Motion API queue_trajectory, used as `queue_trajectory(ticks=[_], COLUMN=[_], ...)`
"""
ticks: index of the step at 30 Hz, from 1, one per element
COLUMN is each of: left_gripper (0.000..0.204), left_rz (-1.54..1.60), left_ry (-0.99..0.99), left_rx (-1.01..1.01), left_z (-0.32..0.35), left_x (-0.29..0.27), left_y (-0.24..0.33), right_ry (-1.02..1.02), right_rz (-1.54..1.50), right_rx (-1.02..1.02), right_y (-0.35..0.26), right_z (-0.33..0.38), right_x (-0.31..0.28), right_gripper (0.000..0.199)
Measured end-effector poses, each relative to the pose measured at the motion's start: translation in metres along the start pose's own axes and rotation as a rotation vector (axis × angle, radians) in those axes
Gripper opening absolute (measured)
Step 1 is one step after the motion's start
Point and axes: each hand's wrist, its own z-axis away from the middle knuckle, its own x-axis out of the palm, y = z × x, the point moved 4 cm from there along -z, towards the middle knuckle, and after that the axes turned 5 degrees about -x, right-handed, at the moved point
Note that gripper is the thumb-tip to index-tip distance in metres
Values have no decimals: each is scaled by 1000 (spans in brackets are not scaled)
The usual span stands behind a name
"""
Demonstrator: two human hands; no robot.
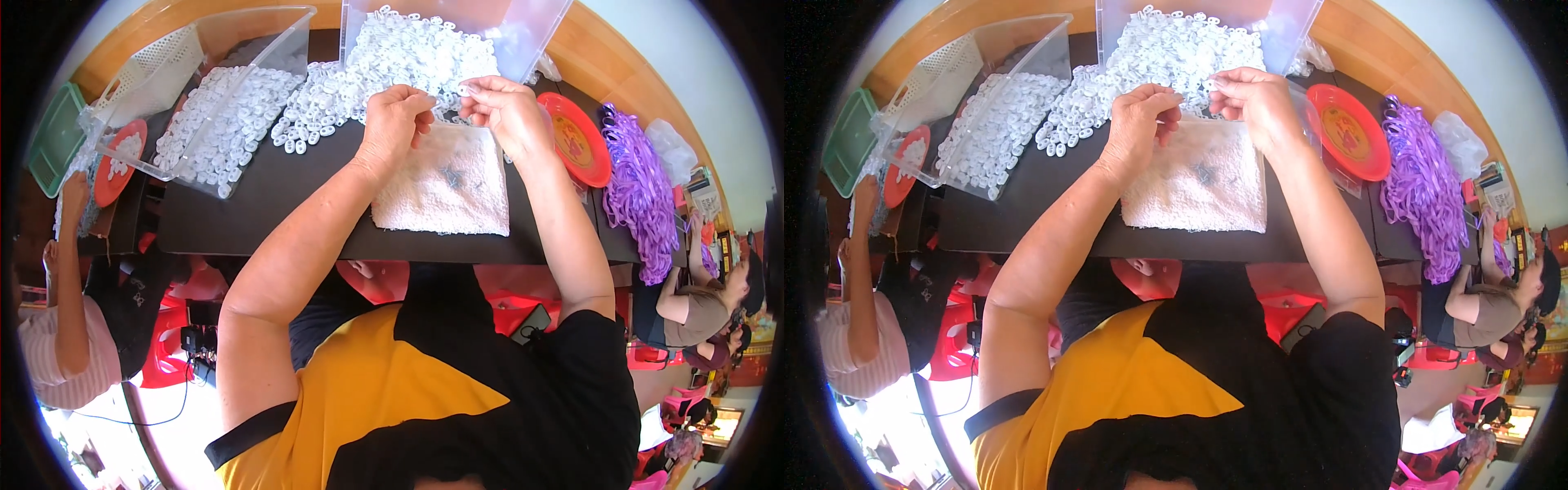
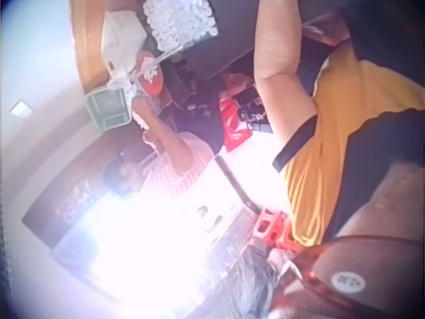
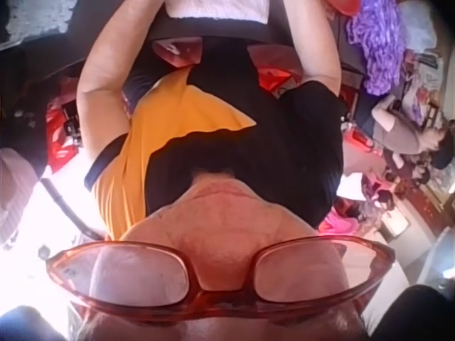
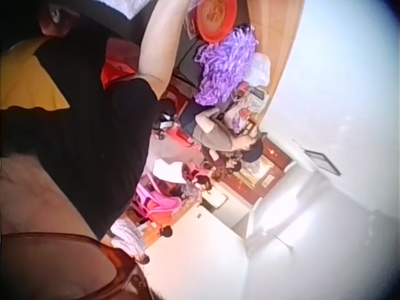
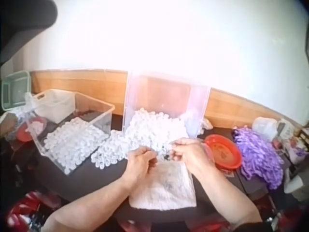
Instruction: Assembling small white plastic components by hand.
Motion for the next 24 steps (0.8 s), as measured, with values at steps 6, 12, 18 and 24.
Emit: queue_trajectory(ticks=[6,12,18,24], left_gripper=[18,14,16,16], left_rz=[176,405,484,475], left_ry=[32,-3,14,2], left_rx=[58,-6,-41,1], left_z=[1,11,8,3], left_x=[-3,-1,-3,-2], left_y=[4,14,11,6], right_ry=[-82,-164,-224,-156], right_rz=[-70,62,192,62], right_rx=[23,-34,-235,-226], right_y=[5,7,9,6], right_z=[25,44,46,49], right_x=[31,75,84,88], right_gripper=[13,13,13,15])
